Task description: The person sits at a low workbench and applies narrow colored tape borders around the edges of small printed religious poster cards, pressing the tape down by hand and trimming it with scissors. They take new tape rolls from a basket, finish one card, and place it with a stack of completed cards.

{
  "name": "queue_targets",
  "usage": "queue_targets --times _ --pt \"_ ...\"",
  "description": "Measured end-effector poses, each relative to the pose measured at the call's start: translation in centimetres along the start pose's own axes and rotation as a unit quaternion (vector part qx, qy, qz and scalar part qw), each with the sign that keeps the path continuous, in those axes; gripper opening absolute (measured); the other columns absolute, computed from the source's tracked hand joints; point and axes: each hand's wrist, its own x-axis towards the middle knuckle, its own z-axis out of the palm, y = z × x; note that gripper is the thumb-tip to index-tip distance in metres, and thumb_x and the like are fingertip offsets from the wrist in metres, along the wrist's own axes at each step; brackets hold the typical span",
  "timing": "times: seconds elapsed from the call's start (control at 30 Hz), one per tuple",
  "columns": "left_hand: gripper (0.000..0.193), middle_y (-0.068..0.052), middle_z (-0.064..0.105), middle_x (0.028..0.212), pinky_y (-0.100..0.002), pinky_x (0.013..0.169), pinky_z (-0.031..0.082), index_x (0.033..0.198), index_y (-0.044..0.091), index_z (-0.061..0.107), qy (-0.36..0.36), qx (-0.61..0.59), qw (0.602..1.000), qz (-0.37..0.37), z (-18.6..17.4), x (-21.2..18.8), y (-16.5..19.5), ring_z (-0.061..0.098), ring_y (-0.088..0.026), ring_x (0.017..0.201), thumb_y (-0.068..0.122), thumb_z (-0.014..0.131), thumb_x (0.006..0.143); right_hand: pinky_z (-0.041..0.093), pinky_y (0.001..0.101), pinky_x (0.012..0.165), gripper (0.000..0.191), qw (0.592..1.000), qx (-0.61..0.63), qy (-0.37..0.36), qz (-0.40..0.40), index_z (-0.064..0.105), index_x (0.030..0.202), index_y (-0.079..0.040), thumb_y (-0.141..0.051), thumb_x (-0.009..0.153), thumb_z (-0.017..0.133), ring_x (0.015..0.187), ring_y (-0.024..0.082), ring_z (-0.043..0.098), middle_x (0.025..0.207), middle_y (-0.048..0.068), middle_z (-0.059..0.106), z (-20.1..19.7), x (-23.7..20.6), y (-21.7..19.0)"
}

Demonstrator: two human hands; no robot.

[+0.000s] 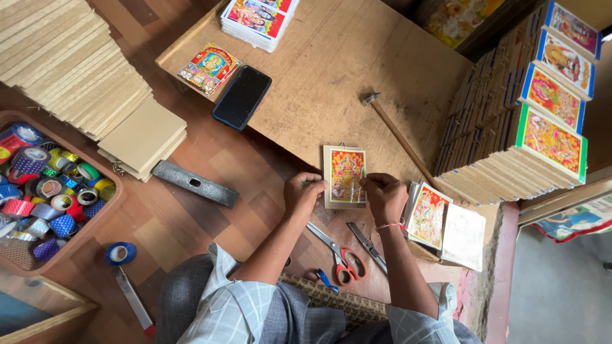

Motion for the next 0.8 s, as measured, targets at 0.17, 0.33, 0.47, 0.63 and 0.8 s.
queue_targets --times 0.17,0.33,0.47,0.63,0.8 --pt "0.021 -0.006 0.074 0.079 -0.025 0.050 0.050 0.093 0.001 0.072 -0.008 -0.012 1.000 -0.004 0.16 0.49 -0.34 0.068 -0.010 0.065 0.010 0.082 0.077 0.058 0.0262 0.063 0.021 1.000 -0.005 -0.013 0.007 0.080 0.095 0.000 -0.013 0.079 0.081 0.066 0.011 0.073 0.078 0.010 0.079 0.38 -0.12 -0.23" --pt "0.019 -0.008 0.075 0.079 -0.025 0.049 0.051 0.092 0.000 0.072 -0.015 -0.020 1.000 0.014 0.13 0.83 -0.65 0.068 -0.011 0.064 0.009 0.081 0.079 0.058 0.0254 0.064 0.023 1.000 -0.004 -0.007 -0.015 0.080 0.095 0.001 -0.014 0.078 0.081 0.068 0.011 0.074 0.079 0.011 0.079 0.35 -0.11 -0.23" --pt "0.018 -0.007 0.074 0.079 -0.025 0.050 0.052 0.092 0.000 0.071 -0.019 -0.028 0.999 0.006 0.14 0.94 -0.82 0.068 -0.011 0.063 0.008 0.082 0.079 0.058 0.0251 0.064 0.022 1.000 -0.014 -0.007 -0.023 0.079 0.095 0.002 -0.013 0.079 0.080 0.067 0.010 0.074 0.078 0.011 0.078 0.24 -0.13 -0.20" --pt "0.017 -0.008 0.074 0.078 -0.025 0.051 0.052 0.092 0.000 0.071 -0.029 -0.033 0.999 0.010 0.16 0.90 -0.71 0.067 -0.011 0.062 0.008 0.081 0.079 0.057 0.0254 0.061 0.020 1.000 0.003 -0.015 -0.019 0.079 0.094 0.002 -0.013 0.080 0.079 0.064 0.010 0.073 0.075 0.010 0.078 0.18 -0.14 -0.20" --pt "0.015 -0.007 0.074 0.078 -0.025 0.052 0.053 0.091 0.000 0.072 -0.024 -0.014 1.000 0.010 0.22 0.62 -0.24 0.068 -0.011 0.063 0.007 0.080 0.080 0.058 0.0250 0.060 0.019 1.000 -0.003 -0.009 -0.021 0.079 0.094 0.002 -0.012 0.080 0.079 0.065 0.010 0.074 0.075 0.010 0.078 0.28 -0.07 -0.28"
